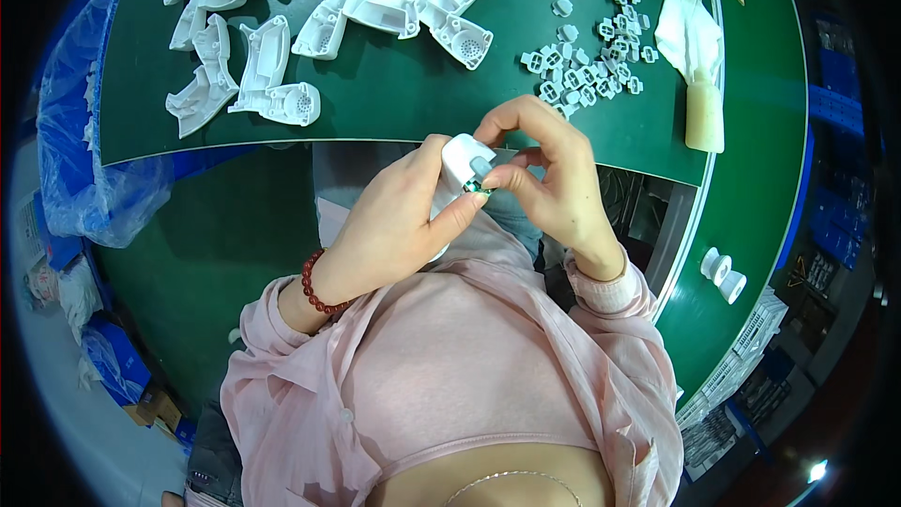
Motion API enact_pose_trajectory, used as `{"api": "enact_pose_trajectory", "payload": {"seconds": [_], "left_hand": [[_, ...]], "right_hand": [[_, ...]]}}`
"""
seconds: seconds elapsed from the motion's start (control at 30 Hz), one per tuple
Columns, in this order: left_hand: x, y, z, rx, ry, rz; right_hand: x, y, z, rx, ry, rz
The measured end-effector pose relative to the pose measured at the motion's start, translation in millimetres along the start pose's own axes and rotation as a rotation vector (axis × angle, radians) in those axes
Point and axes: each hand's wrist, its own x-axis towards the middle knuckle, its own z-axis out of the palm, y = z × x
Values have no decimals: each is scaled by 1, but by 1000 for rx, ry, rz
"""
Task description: Assembling electronic components, wiring, and circuit boards into plastic device housings at a workbench.
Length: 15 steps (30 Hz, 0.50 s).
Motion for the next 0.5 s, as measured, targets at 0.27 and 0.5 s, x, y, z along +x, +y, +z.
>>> {"api": "enact_pose_trajectory", "payload": {"seconds": [0.27, 0.5], "left_hand": [[-1, -1, 0, -43, 15, -8], [13, -17, -8, -1240, -238, -59]], "right_hand": [[17, 4, -4, 173, -238, 112], [66, 7, -53, 134, 46, -186]]}}
